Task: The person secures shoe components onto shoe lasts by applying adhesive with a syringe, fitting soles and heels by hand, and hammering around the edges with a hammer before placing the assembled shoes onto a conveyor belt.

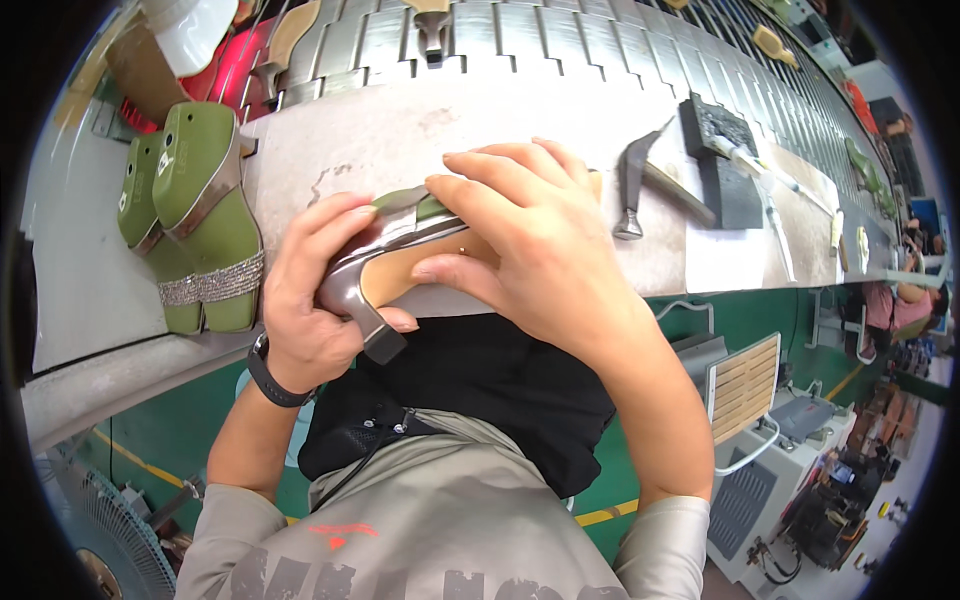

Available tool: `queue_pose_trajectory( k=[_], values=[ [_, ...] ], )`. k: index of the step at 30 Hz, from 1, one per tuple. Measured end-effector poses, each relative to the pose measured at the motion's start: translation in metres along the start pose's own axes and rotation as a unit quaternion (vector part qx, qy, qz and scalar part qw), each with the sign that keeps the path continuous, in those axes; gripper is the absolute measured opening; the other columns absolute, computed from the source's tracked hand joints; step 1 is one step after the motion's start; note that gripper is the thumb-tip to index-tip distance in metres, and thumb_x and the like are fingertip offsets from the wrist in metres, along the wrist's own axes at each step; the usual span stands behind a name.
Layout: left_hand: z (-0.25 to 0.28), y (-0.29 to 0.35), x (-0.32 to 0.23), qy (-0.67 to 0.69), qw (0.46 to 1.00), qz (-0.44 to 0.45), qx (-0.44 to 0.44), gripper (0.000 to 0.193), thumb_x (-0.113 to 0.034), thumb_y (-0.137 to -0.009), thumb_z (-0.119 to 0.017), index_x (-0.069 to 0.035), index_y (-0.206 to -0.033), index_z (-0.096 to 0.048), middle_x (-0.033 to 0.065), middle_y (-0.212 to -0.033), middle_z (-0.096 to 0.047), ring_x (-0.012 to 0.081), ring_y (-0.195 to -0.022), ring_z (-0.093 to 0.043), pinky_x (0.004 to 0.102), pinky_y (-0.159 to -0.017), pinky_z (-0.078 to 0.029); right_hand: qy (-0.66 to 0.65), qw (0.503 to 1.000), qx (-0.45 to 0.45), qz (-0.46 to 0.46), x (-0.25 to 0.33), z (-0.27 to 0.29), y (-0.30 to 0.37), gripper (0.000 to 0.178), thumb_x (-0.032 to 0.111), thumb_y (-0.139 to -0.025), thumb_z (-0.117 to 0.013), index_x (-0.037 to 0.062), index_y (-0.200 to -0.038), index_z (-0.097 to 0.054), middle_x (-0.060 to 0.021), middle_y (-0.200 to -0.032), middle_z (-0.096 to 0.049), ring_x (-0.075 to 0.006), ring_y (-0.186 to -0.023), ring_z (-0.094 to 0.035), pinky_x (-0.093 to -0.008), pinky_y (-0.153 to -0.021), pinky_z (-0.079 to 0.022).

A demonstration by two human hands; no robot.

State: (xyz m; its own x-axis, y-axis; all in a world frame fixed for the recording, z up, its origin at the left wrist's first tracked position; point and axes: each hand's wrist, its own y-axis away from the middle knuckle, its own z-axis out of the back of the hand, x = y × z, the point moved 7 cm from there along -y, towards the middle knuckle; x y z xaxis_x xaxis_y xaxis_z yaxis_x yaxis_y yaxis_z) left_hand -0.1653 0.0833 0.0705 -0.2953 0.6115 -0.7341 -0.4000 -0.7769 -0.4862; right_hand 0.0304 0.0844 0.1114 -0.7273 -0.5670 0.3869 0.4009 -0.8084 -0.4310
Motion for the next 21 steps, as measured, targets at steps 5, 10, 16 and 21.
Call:
queue_pose_trajectory(
  k=[5, 10, 16, 21],
  values=[
    [0.0, -0.008, -0.001, -0.028, 0.998, -0.054, 0.03, 0.082, -0.042, -0.073, -0.095, 0.001, -0.137, -0.066, 0.0237, -0.139, -0.067, 0.036, -0.122, -0.07, 0.0424, -0.104, -0.056, -0.012, 0.999, -0.015, 0.027, -0.001, -0.005, -0.004, 0.056, 0.036, -0.072, -0.09, 0.0071, -0.118, -0.076, -0.0063, -0.118, -0.075, -0.0275, -0.107, -0.067, -0.0467, -0.099, -0.047],
    [-0.002, -0.004, 0.001, -0.037, 0.997, -0.072, 0.014, 0.079, -0.046, -0.075, -0.094, 0.001, -0.132, -0.069, 0.0234, -0.133, -0.071, 0.0359, -0.121, -0.071, 0.0435, -0.102, -0.056, -0.024, 1.0, -0.004, 0.018, -0.002, -0.006, -0.003, 0.053, 0.036, -0.072, -0.089, 0.0092, -0.116, -0.078, -0.0034, -0.115, -0.076, -0.0254, -0.104, -0.067, -0.0452, -0.098, -0.046],
    [-0.008, 0.002, -0.001, -0.057, 0.993, -0.104, -0.006, 0.072, -0.048, -0.08, -0.09, 0.001, -0.129, -0.069, 0.0224, -0.13, -0.073, 0.0364, -0.115, -0.073, 0.0472, -0.101, -0.055, -0.03, 0.999, 0.044, 0.005, -0.001, -0.004, -0.002, 0.048, 0.032, -0.078, -0.086, 0.0066, -0.118, -0.079, -0.0076, -0.116, -0.077, -0.029, -0.107, -0.067, -0.048, -0.104, -0.044],
    [-0.009, 0.007, 0.0, -0.074, 0.991, -0.111, -0.015, 0.069, -0.05, -0.084, -0.087, -0.001, -0.129, -0.068, 0.0213, -0.129, -0.073, 0.0352, -0.115, -0.073, 0.0475, -0.101, -0.055, -0.067, 0.994, 0.069, -0.054, 0.003, -0.003, -0.004, 0.026, 0.02, -0.079, -0.085, 0.0091, -0.101, -0.077, -0.0063, -0.116, -0.077, -0.0301, -0.115, -0.068, -0.058, -0.117, -0.034]
  ],
)
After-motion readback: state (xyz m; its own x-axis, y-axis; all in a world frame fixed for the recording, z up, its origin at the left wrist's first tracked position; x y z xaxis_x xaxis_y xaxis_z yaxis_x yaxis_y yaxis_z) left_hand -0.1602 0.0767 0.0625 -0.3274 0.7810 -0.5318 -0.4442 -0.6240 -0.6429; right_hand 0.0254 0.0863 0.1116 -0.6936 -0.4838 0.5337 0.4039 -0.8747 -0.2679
